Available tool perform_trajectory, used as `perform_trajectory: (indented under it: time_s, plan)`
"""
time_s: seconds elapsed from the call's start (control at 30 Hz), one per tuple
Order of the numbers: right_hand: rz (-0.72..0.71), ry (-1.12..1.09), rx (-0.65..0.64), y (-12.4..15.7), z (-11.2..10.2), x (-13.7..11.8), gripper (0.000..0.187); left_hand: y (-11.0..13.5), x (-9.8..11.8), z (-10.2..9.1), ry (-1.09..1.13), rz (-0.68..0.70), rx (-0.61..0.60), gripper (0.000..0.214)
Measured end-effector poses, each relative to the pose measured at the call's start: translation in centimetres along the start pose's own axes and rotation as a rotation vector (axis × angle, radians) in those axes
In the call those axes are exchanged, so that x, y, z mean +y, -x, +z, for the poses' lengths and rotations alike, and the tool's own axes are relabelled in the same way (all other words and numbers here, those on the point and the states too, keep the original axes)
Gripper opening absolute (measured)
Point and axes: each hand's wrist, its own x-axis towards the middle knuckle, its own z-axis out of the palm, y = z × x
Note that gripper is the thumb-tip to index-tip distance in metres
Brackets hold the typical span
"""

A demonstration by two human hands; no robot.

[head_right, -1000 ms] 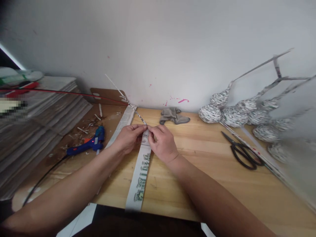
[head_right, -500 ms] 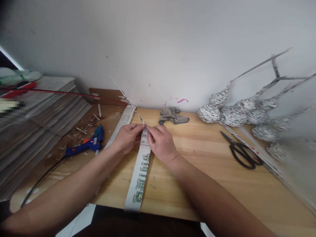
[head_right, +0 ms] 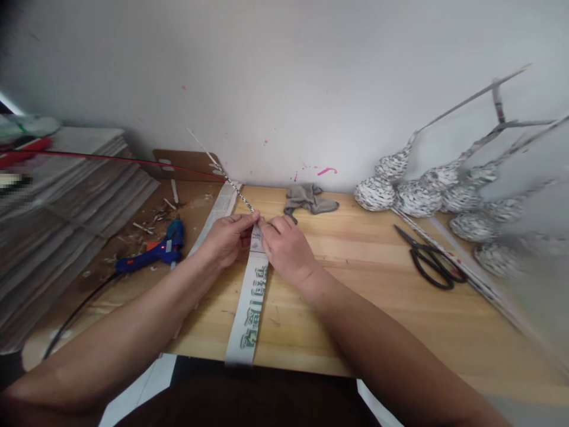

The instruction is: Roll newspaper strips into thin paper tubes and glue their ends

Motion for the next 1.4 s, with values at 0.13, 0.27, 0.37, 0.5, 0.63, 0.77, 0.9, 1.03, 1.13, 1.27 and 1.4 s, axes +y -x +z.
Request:
perform_trajectory:
  time_s: [0.13, 0.27, 0.37, 0.5, 0.63, 0.77, 0.9, 1.03, 1.13, 1.27, 1.4]
  plan:
    - [-0.023, 0.008, 0.010, 0.0, 0.0, -0.2, 0.030, 0.0, -0.2, 0.0, 0.025, -0.020, 0.005, 0.039]
    - [0.029, -0.014, 0.022, -0.1, -0.1, -0.5, 0.028, -0.1, -0.4, 0.0, 0.007, -0.007, 0.038, 0.037]
    - [0.117, -0.053, 0.020, -0.2, -0.2, -0.7, 0.021, -0.2, -0.3, 0.0, -0.011, 0.017, 0.052, 0.037]
    - [0.193, -0.148, 0.026, -0.1, -0.3, -0.8, 0.015, 0.0, 0.0, 0.0, -0.037, 0.022, 0.059, 0.034]
    - [0.387, -0.379, 0.015, -0.1, -0.1, -1.0, 0.016, 0.2, 0.3, 0.1, -0.064, 0.028, 0.079, 0.033]
    - [0.640, -0.684, -0.019, -0.5, -0.2, -0.6, 0.019, -0.1, 0.4, 0.0, -0.088, 0.074, 0.095, 0.033]
    - [0.963, -1.053, -0.173, -1.2, -1.0, 0.5, 0.013, -0.3, 0.4, -0.3, -0.141, 0.125, 0.081, 0.032]
    - [1.055, -1.240, -0.230, -1.6, -1.6, 0.6, 0.021, 0.0, 0.4, 0.0, -0.213, 0.182, 0.113, 0.028]
    - [1.030, -1.237, -0.220, -1.4, -1.3, 0.2, 0.029, 0.2, 0.3, 0.2, -0.212, 0.179, 0.111, 0.026]
    - [0.972, -1.132, -0.208, -1.0, -0.8, -0.1, 0.027, 0.1, 0.4, 0.0, -0.190, 0.102, 0.084, 0.028]
    - [0.877, -1.033, -0.209, -0.8, -0.7, 0.2, 0.020, 0.0, 0.6, -0.3, -0.164, 0.025, 0.051, 0.028]
